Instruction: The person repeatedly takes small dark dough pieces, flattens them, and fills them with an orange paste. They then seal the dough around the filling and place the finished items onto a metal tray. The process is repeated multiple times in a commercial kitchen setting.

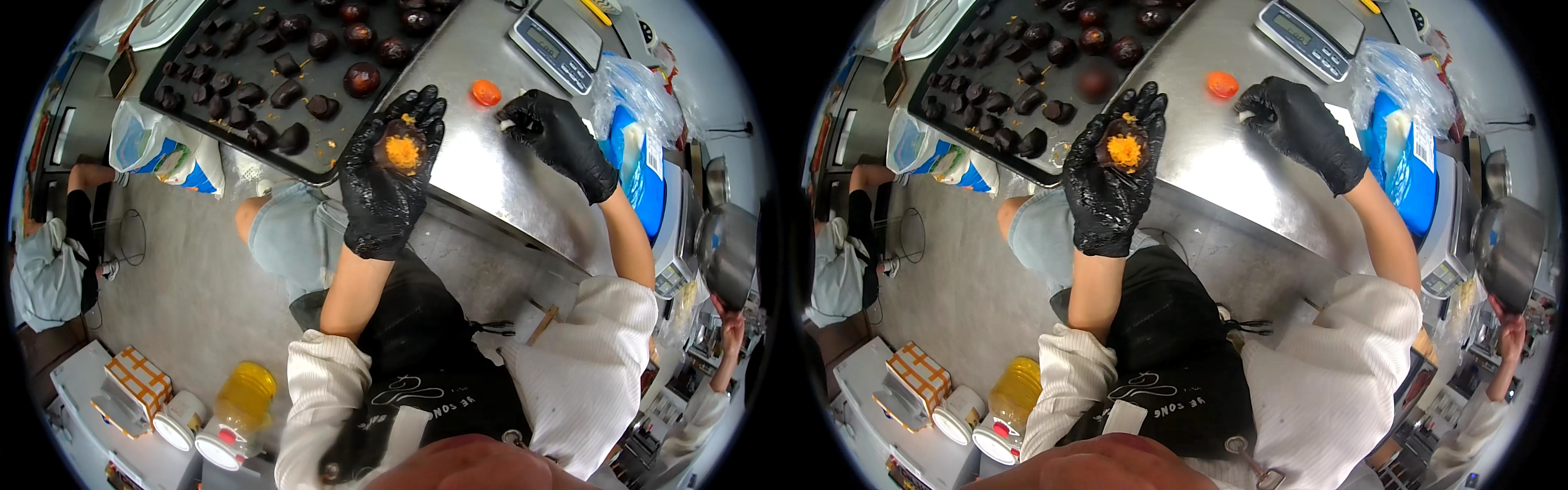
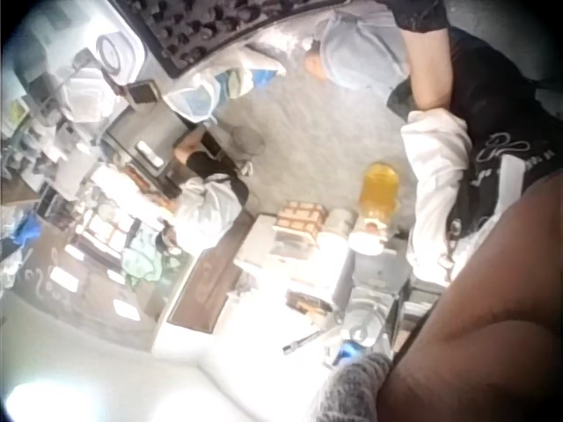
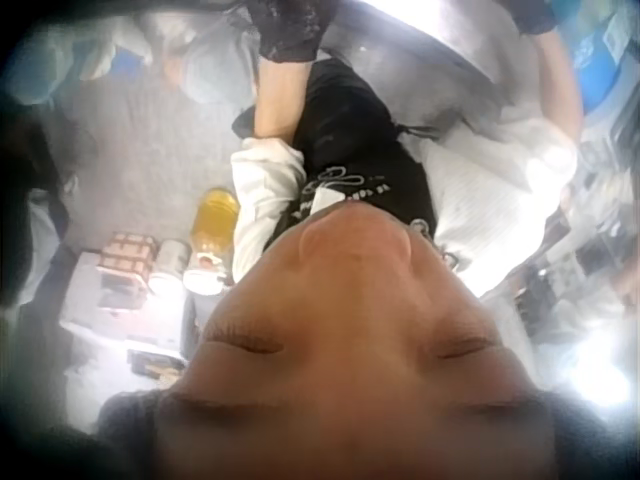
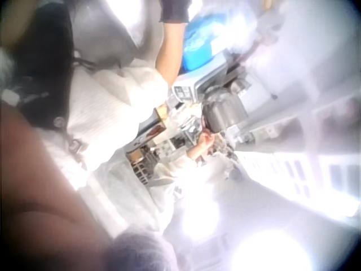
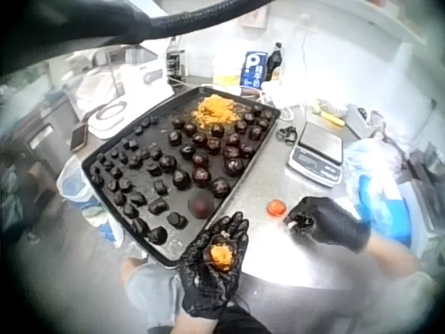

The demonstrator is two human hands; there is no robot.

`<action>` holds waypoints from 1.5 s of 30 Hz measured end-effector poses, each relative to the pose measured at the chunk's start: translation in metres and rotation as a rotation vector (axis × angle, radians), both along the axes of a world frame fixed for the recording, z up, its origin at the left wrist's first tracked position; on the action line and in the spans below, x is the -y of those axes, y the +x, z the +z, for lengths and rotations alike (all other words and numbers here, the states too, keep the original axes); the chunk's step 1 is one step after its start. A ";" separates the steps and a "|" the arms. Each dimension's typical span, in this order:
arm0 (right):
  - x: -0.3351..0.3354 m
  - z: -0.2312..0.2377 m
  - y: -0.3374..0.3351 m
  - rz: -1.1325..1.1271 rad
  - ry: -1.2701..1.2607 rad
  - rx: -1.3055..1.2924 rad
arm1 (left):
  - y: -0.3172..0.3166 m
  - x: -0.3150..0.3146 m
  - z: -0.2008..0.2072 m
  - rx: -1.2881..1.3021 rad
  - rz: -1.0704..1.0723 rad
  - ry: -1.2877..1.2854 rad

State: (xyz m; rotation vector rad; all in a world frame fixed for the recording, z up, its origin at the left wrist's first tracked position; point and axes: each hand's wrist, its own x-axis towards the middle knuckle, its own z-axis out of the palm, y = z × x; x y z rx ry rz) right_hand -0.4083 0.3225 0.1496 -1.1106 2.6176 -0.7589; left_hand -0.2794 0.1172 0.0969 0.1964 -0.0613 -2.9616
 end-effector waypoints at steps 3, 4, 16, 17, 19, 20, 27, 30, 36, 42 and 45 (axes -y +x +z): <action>0.004 0.006 0.000 0.016 0.143 -0.085 | -0.001 -0.002 0.000 -0.025 -0.030 -0.017; 0.008 0.012 0.003 -0.019 0.184 -0.043 | 0.000 -0.002 -0.001 -0.035 -0.029 -0.016; 0.085 0.006 0.058 0.320 -0.270 -0.091 | 0.005 -0.007 0.007 -0.050 0.049 -0.452; 0.087 0.010 0.063 0.337 -0.207 -0.258 | 0.005 -0.008 0.005 -0.031 0.067 -0.480; 0.083 0.014 0.060 0.369 -0.235 -0.199 | 0.006 -0.008 0.000 -0.015 0.077 -0.452; 0.080 0.016 0.057 0.384 -0.251 -0.170 | 0.006 -0.007 -0.001 -0.018 0.070 -0.400; 0.071 0.023 0.031 0.332 -0.253 -0.269 | 0.014 -0.002 -0.007 0.084 -0.043 -0.006; 0.075 0.024 0.025 0.403 -0.179 -0.271 | 0.015 0.000 -0.010 0.053 -0.083 0.048; 0.071 0.025 0.023 0.438 -0.068 -0.368 | 0.017 -0.006 -0.004 -0.129 -0.047 -0.073; 0.062 0.027 0.021 0.309 -0.214 -0.212 | 0.011 -0.004 0.001 0.028 -0.119 -0.090; 0.066 0.031 0.033 0.381 -0.263 -0.004 | 0.012 -0.003 -0.004 -0.034 -0.144 -0.006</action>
